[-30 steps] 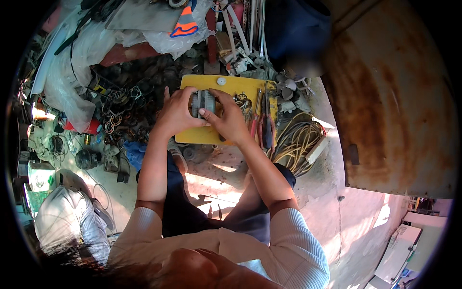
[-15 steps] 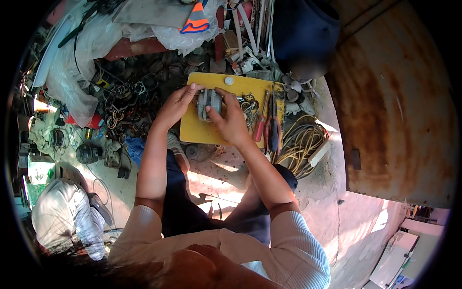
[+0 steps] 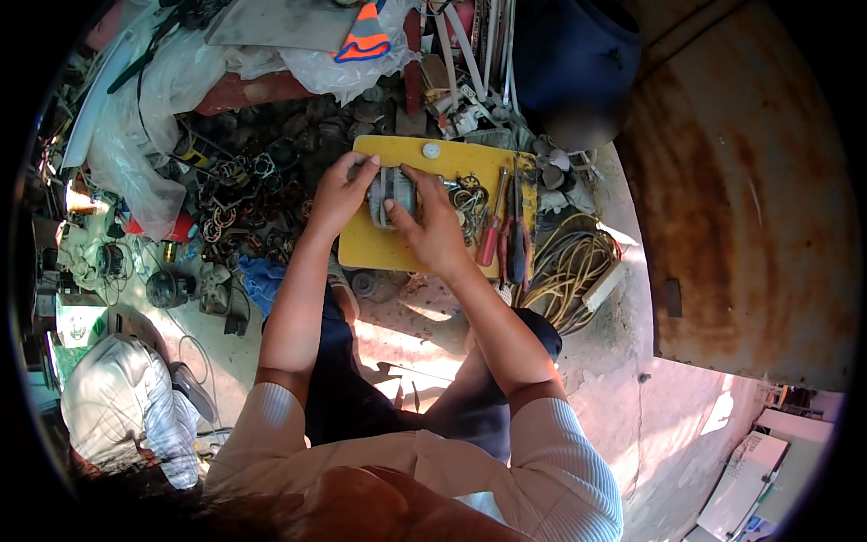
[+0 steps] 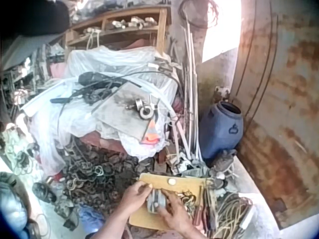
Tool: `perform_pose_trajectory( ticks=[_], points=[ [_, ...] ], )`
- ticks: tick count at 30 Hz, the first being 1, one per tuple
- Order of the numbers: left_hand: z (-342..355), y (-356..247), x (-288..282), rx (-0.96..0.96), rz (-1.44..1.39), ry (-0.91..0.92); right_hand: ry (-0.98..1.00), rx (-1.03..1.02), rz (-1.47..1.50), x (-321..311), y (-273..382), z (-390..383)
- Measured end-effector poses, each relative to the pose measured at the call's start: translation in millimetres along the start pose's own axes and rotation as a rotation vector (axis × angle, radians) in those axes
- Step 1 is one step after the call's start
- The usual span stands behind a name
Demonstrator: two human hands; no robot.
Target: The person disassembles a motor assembly using a screwdriver to remove multiple screws from the metal housing. They then separate the two halves of the casing and use pliers to manipulate internal components.
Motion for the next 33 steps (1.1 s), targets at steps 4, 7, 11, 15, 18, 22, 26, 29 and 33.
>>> perform_pose_trajectory(
  ticks=[4, 7, 11, 15, 18, 22, 26, 29, 33],
  points=[
    [1.8, 1.6, 0.7, -0.068, -0.304, 0.102, -0.014, 0.049, 0.064, 0.7, -7.7, -2.0],
    [-1.5, -4.4, -1.1, -0.052, -0.293, 0.182, -0.012, 0.08, 0.109, -2.7, -9.7, -3.3],
    [3.6, 6.3, -0.2, -0.055, -0.163, 0.077, -0.003, 0.064, 0.102, -0.9, -6.4, -1.6],
    [2.1, -3.1, 3.4, -0.073, -0.22, 0.048, -0.017, 0.047, 0.043, -3.5, -3.8, -3.4],
    [1.0, -0.7, 0.7, -0.024, -0.305, 0.09, -0.017, 0.04, 0.057, -1.8, -3.3, -4.0],
    [3.3, 3.9, 3.6, -0.023, -0.174, 0.078, -0.018, 0.014, 0.018, -3.3, -1.0, -3.7],
    [6.7, 5.8, 7.7, -0.026, -0.056, -0.02, -0.008, -0.007, -0.041, -5.7, 5.1, -3.3],
    [4.8, 1.0, 6.9, -0.009, -0.153, -0.004, -0.013, 0.009, -0.033, -6.6, 3.3, -3.6],
    [-0.8, -3.1, 3.0, 0.044, -0.224, 0.071, -0.009, 0.04, -0.029, -6.8, 5.8, -4.7]
  ],
)
Point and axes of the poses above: each hand's wrist, its own z-axis towards the middle knuckle, its own x-axis out of the palm, y = z × x, the point moved 3 cm from there along z, towards the middle knuckle, and after that the axes turned 1 degree about -x, right-handed, at the moved point
